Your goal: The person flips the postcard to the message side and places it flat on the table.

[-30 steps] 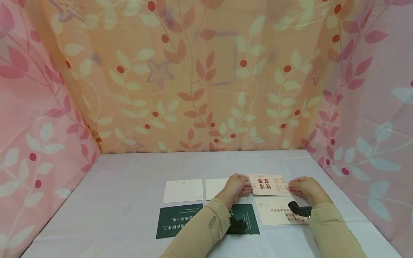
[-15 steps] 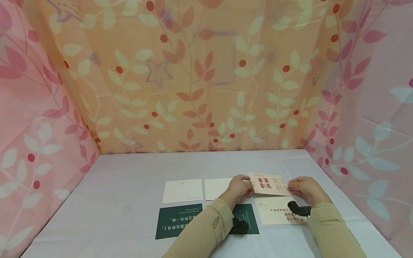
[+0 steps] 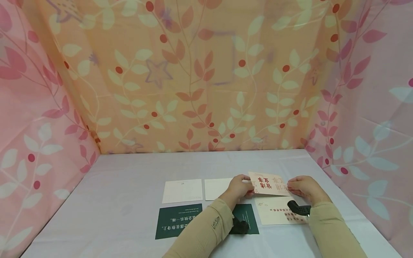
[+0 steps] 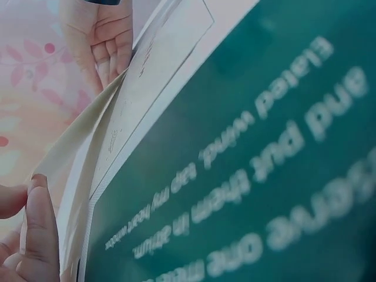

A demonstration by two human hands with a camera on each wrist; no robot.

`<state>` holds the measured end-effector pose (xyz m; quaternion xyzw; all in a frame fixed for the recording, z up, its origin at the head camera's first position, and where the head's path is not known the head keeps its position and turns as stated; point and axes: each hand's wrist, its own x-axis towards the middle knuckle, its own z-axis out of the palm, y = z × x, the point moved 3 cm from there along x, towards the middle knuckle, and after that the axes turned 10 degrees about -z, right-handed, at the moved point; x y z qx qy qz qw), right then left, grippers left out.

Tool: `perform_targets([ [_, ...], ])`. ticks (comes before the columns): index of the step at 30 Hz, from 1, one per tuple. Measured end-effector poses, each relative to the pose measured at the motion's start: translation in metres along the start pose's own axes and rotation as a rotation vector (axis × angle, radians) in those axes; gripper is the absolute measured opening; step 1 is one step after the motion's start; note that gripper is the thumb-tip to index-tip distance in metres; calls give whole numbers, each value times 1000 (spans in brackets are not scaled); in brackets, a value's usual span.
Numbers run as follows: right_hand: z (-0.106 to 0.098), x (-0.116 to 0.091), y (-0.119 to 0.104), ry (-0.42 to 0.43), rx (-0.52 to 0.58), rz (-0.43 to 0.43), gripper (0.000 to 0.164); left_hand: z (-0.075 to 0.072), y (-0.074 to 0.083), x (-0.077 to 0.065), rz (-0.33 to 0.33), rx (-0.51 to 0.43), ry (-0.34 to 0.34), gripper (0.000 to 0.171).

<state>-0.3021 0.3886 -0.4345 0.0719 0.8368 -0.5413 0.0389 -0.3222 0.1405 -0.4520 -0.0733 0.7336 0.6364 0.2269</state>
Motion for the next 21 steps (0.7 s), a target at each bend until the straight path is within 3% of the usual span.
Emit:
perform_targets([
  [21,3,5,-4,-2,-87,8,31,-2,2,2,-4,6,9,23],
])
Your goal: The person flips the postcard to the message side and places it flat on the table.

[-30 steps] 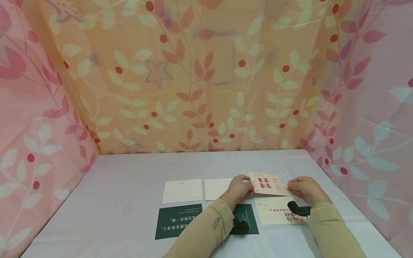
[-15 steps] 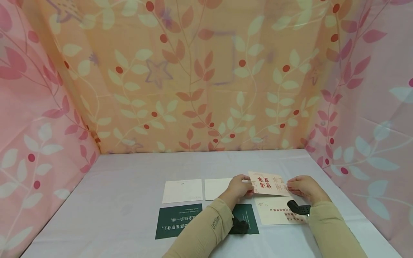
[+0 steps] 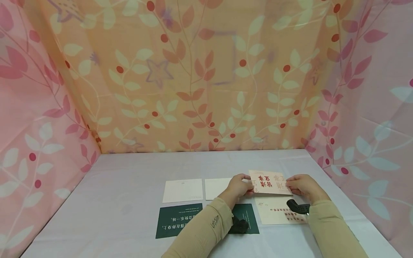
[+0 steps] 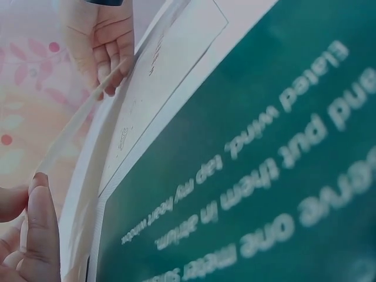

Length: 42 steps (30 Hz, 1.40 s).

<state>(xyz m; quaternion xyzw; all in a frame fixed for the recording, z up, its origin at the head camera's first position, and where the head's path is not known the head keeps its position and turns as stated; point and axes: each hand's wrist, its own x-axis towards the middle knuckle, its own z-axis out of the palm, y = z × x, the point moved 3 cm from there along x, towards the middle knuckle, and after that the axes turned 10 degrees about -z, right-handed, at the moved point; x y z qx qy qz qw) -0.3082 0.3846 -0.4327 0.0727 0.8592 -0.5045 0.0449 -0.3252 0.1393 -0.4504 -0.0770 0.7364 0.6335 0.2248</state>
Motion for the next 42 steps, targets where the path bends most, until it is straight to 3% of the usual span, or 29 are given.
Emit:
perform_targets([
  [12,1,2,-5,15,-22,-25,30,-6,3,-2,7,72,39,6],
  [20,3,3,-9,49,-71,-26,26,-10,5,0,48,61,33,3],
  [32,3,7,-8,73,31,-68,22,-16,6,2,93,38,31,7],
  [42,-2,1,-13,63,11,-129,26,-19,5,3,52,-8,25,6],
])
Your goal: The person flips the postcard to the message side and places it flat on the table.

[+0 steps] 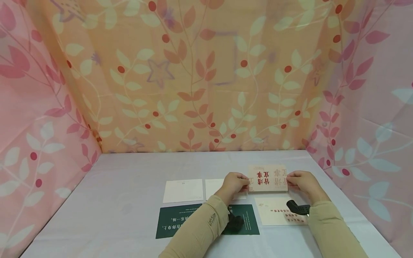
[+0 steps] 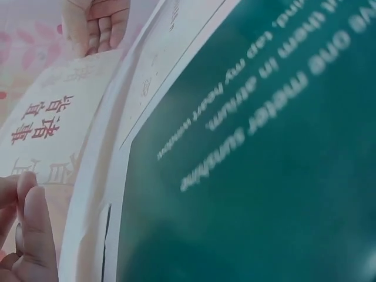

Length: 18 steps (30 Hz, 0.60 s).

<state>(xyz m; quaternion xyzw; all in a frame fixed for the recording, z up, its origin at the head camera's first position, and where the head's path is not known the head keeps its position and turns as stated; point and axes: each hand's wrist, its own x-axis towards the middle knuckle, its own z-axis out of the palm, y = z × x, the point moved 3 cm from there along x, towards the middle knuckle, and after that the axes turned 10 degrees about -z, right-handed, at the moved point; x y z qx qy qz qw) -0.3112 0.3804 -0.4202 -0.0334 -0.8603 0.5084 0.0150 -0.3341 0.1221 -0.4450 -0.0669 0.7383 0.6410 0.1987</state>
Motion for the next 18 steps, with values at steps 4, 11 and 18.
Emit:
perform_targets([
  [4,-2,-2,-5,-3,10,-45,30,-2,0,0,-2,-35,-14,5],
  [11,-1,0,-5,-5,77,-48,30,-6,0,1,-16,-54,-26,6],
  [18,-1,1,-3,-20,30,-56,33,-8,-1,4,-7,-53,-29,13],
])
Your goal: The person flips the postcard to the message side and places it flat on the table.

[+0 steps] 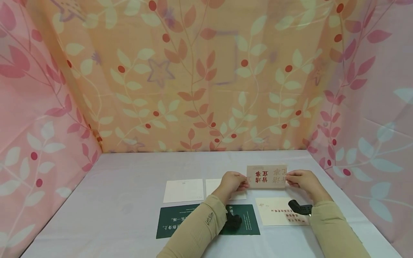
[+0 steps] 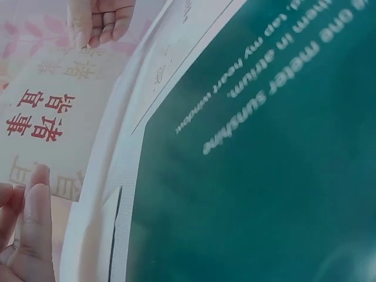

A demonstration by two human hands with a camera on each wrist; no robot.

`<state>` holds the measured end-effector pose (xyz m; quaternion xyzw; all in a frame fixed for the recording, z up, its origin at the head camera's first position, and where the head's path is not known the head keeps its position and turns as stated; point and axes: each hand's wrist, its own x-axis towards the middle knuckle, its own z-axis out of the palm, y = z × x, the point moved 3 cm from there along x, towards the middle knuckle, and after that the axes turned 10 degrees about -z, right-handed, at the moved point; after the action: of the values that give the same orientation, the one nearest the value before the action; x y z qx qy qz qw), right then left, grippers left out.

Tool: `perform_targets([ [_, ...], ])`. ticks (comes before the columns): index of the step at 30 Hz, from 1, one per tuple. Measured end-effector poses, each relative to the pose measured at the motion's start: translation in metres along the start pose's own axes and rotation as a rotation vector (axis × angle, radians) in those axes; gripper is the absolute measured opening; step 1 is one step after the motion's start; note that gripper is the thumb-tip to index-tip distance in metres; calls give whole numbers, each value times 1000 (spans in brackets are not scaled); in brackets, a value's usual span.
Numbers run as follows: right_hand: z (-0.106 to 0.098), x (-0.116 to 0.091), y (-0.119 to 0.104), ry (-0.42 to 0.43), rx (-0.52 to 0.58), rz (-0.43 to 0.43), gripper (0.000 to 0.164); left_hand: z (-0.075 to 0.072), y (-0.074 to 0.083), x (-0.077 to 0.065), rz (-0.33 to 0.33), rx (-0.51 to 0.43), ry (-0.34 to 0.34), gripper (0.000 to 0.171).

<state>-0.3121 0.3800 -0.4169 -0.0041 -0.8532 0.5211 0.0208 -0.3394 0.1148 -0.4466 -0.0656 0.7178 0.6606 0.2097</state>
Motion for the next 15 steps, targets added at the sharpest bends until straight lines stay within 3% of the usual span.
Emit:
perform_targets([
  [3,-1,0,2,-11,-5,-3,33,-1,0,0,8,-10,-7,14],
  [15,0,-2,4,-90,163,-64,27,-3,-1,1,22,-24,3,13],
])
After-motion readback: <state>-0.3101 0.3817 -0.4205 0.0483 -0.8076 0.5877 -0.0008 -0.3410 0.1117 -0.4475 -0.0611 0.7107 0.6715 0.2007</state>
